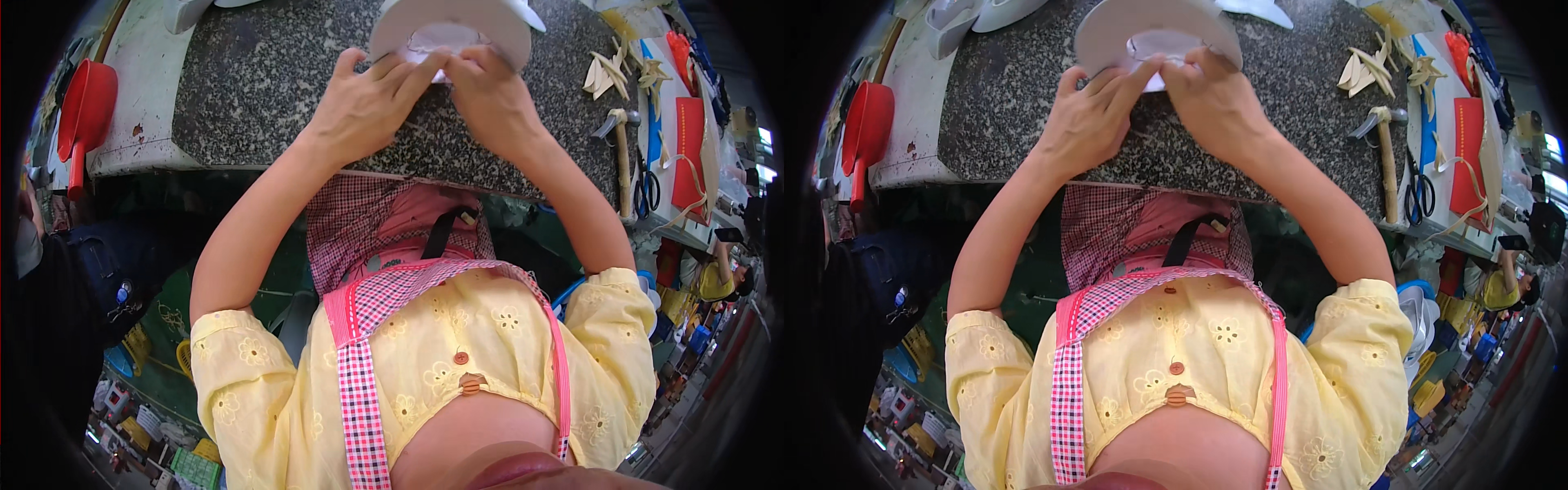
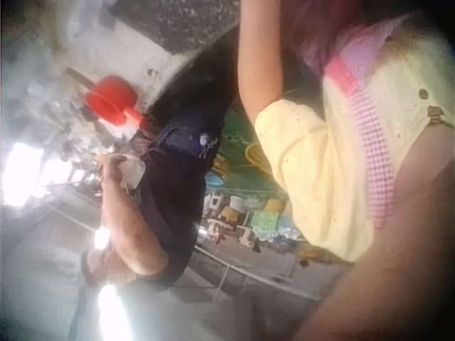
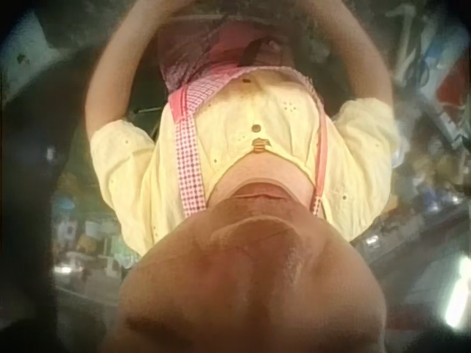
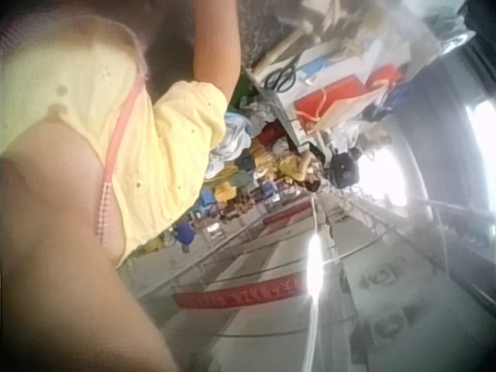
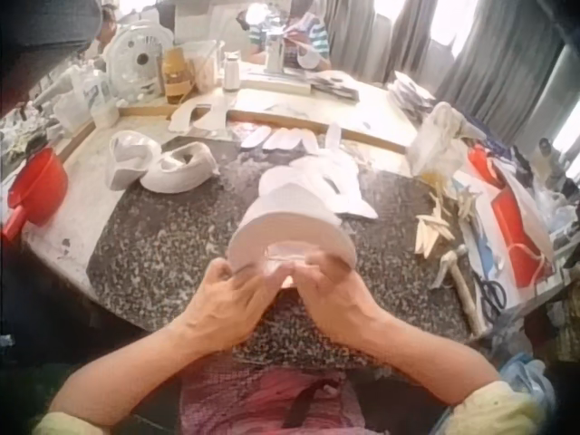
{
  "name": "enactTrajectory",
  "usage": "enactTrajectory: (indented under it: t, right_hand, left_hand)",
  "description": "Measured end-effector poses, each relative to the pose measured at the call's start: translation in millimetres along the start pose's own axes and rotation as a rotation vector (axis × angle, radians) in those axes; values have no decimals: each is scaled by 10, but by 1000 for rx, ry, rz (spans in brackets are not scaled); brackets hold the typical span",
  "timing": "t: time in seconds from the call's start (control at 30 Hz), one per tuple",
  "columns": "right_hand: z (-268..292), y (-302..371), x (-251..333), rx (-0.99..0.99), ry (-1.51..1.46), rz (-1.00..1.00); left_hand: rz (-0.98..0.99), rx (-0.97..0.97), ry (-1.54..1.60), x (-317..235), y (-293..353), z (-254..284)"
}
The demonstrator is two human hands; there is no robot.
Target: The person shapes shoe upper pieces by hand, dips reinforcement strips into a bowl of liquid, and presses the inner linings and outer shoe components together to assemble shoes.
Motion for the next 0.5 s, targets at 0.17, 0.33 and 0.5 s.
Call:
enactTrajectory:
  t: [0.17, 0.33, 0.5]
  right_hand:
    - [-66, 230, -77, -25, -190, 70]
    - [-86, 261, -11, -53, -39, 186]
    - [-92, 256, -20, 31, 18, 238]
  left_hand:
    - [-27, -13, -256, -88, 66, -49]
    - [-56, 3, -324, -156, 55, -114]
    - [-35, 82, -386, -182, 54, -116]
Point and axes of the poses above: each hand's wrist, its own y-axis away from the middle knuckle, its own z-axis out of the back of the hand, x = y × z, the point moved 3 cm from there along -y, towards the middle knuckle, and after that the axes turned 2 degrees about -z, right-handed, at the moved point
